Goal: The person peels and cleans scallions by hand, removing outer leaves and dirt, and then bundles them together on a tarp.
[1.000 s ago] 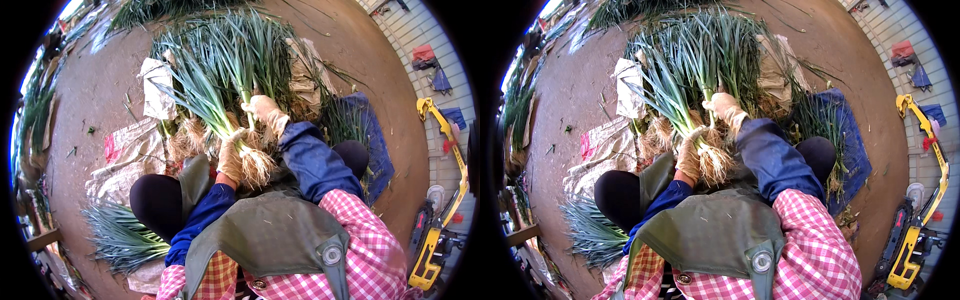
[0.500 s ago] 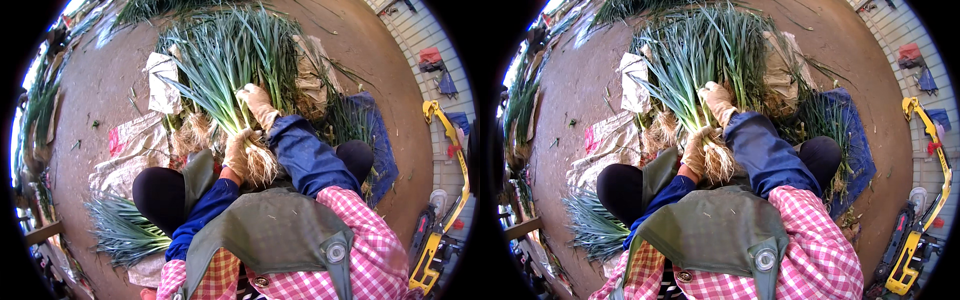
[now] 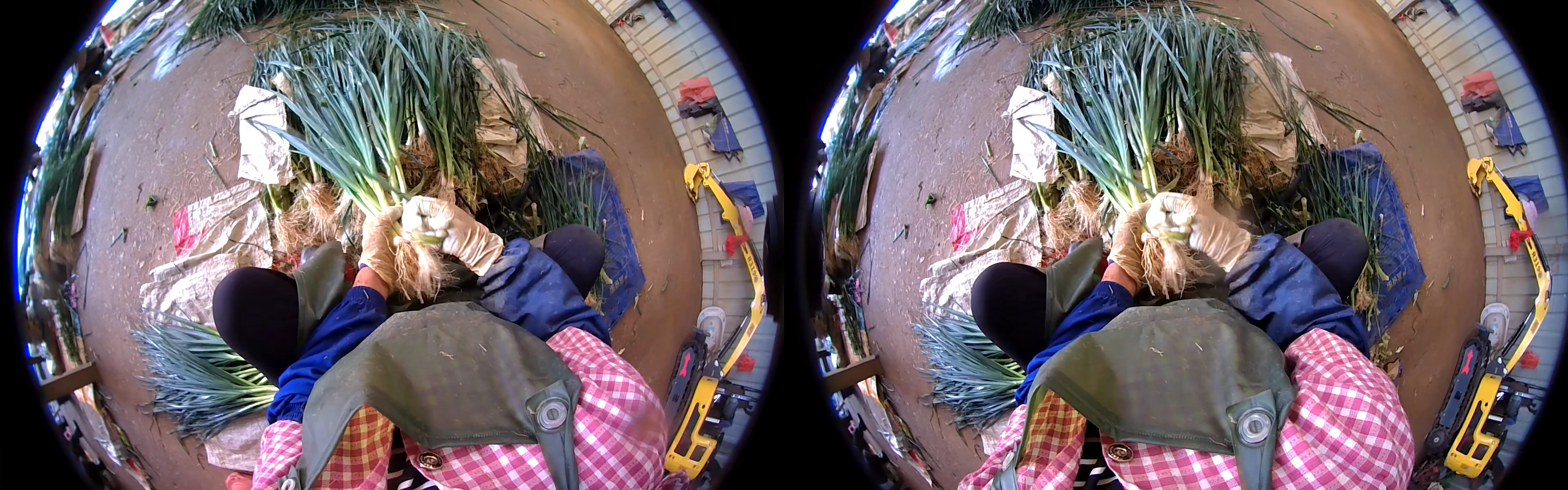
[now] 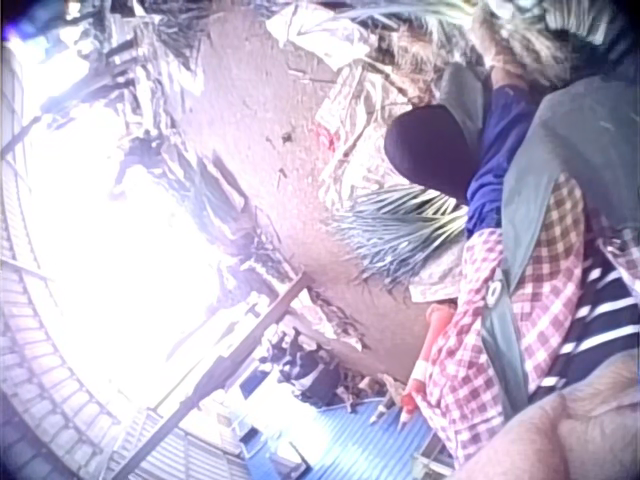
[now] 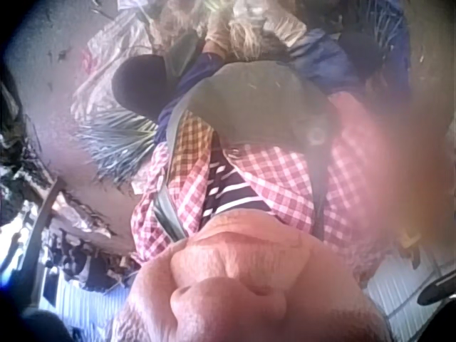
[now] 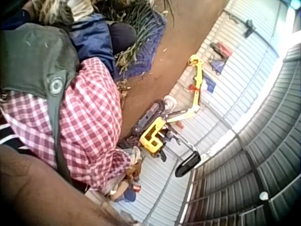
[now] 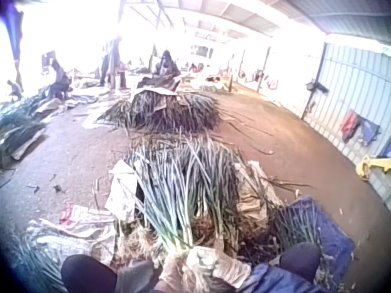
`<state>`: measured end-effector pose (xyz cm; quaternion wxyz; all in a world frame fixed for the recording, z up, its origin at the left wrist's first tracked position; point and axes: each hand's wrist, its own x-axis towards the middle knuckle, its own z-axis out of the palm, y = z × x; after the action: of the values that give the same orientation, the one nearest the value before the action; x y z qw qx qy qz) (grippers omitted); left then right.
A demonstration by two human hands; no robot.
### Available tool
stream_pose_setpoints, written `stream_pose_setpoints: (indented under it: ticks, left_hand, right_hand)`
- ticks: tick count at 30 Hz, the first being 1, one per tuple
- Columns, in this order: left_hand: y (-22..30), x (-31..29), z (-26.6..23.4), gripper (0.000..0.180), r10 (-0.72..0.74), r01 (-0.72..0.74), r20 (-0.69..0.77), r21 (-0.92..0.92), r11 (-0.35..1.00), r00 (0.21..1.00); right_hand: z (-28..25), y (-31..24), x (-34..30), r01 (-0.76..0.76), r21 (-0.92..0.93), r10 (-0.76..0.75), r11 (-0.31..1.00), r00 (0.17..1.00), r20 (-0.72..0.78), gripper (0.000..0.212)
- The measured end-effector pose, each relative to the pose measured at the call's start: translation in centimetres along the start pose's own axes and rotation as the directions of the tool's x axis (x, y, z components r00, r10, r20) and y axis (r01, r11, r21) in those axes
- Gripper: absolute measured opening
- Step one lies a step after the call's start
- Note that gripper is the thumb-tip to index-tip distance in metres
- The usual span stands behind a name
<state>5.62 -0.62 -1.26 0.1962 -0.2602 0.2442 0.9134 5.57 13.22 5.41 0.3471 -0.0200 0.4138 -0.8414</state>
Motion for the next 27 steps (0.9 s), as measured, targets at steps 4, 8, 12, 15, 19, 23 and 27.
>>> stream_pose_setpoints:
  ticks: [4,8,12,15,19,23,27]
  left_hand:
    - [0.4,-0.1,-0.4,0.013,0.020,-0.020,-0.018,-0.026,0.999,1.000]
    - [0.7,-0.2,-1.2,0.018,-0.025,0.027,0.079,-0.021,0.999,0.997]
    - [2.0,-4.1,2.9,0.020,-0.060,0.074,0.120,-0.113,0.991,0.991]
    - [1.3,-2.0,1.3,0.021,-0.068,0.079,0.087,-0.126,0.989,0.994]
    - [0.9,-1.6,1.3,0.019,-0.075,0.084,0.076,-0.128,0.988,0.994]
    - [0.5,-0.5,0.2,0.017,-0.030,0.028,-0.014,-0.111,0.993,0.999]
    - [0.9,-1.1,0.5,0.015,-0.007,0.004,-0.039,-0.064,0.998,0.999]
  right_hand:
    - [1.2,-0.8,-1.1,0.096,-0.174,-0.075,0.980,0.989,0.126,0.027]
    - [-1.9,-3.3,0.5,0.125,-0.068,-0.142,0.990,0.906,-0.400,0.040]
    - [-4.1,0.8,2.0,-0.175,-0.101,0.085,0.979,0.810,-0.580,0.043]
    - [-4.9,3.1,5.1,-0.116,-0.107,0.041,0.987,0.845,-0.533,0.033]
    - [-6.4,2.6,6.2,-0.206,-0.421,-0.110,0.883,0.782,-0.614,0.024]
    - [-4.8,2.4,2.4,-0.199,-0.729,-0.210,0.655,0.879,-0.429,0.028]
    - [-0.9,-0.4,-2.7,-0.090,-0.471,-0.072,0.877,0.946,-0.315,0.021]
